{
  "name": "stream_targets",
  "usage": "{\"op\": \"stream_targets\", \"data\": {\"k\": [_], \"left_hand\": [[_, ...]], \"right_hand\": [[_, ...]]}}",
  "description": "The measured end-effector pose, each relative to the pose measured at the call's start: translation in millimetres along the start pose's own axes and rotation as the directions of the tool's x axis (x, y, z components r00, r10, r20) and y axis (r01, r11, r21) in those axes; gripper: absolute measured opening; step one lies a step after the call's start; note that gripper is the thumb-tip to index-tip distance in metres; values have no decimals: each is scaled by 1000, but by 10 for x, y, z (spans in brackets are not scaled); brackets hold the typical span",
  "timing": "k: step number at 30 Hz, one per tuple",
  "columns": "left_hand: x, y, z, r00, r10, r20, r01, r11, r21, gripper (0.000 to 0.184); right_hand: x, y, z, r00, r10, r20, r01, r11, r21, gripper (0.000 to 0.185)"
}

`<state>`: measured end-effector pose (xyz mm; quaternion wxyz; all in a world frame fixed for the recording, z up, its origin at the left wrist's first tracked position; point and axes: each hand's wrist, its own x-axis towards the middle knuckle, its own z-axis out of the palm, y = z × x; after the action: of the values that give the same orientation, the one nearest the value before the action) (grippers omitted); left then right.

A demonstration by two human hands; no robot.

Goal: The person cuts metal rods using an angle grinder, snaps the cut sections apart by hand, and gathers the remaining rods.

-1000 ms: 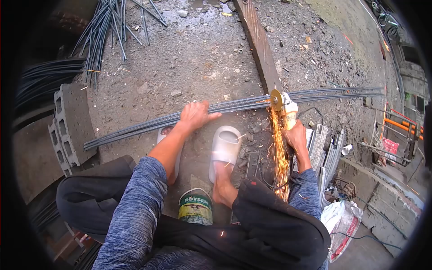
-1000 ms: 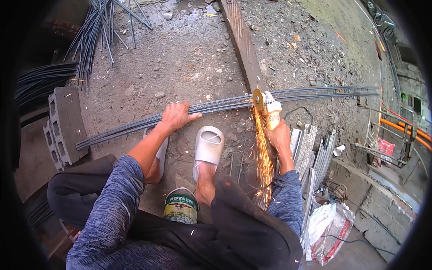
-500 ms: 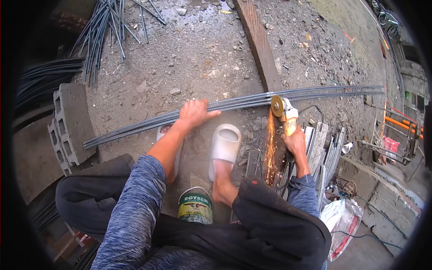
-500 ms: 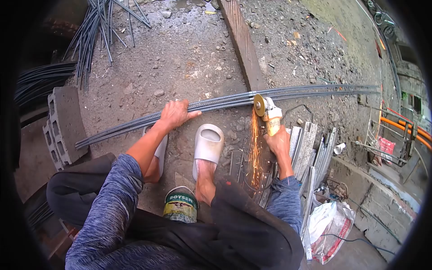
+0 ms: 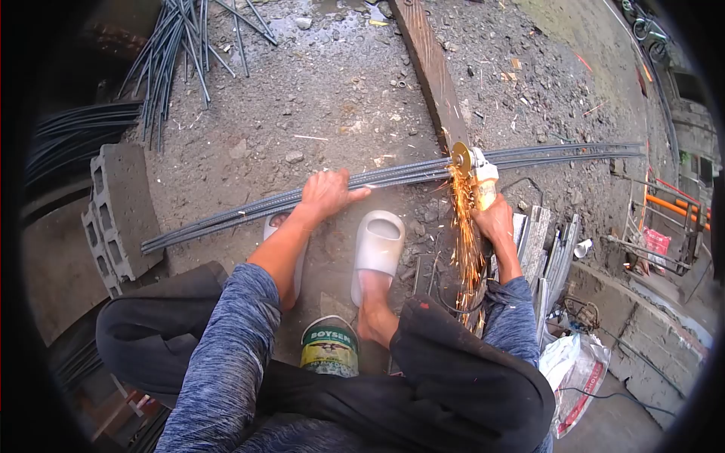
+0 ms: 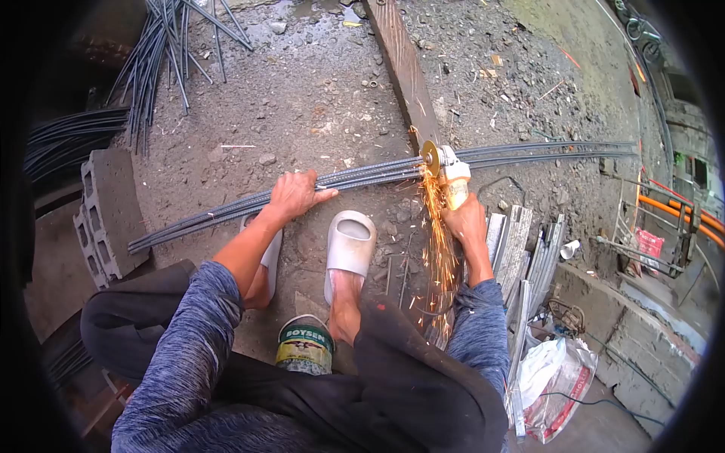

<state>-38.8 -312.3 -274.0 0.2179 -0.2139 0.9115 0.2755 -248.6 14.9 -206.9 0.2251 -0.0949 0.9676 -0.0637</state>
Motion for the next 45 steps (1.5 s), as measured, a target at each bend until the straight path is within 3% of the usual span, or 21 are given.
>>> {"op": "stream_targets", "data": {"k": [14,17,20,23,29,41,45], "left_hand": [[9,-33,47,1000,12,-25,-13,1000,-15,78],[5,-32,50,999,18,-35,-19,1000,-14,77],[-2,-22,27,1000,12,-25,-12,1000,-14,77],[-5,-23,18,1000,10,-9,-10,1000,-17,77],[1,-55,72,999,25,-43,-26,999,-27,78],[25,-79,112,994,53,-99,-58,997,-49,78],[22,-63,84,998,34,-51,-34,999,-3,79]], "right_hand": [[92,90,75,1000,8,-12,-8,999,-47,55],[95,41,-11,997,2,76,2,998,-62,52],[117,82,18,996,-57,62,64,991,-116,49],[56,69,14,999,-39,0,38,996,-75,48],[-24,58,-10,999,35,26,-33,998,-55,55],[-230,228,24,1000,-17,19,17,999,-28,55],[-293,230,11,1000,-21,14,22,999,-31,53]]}}
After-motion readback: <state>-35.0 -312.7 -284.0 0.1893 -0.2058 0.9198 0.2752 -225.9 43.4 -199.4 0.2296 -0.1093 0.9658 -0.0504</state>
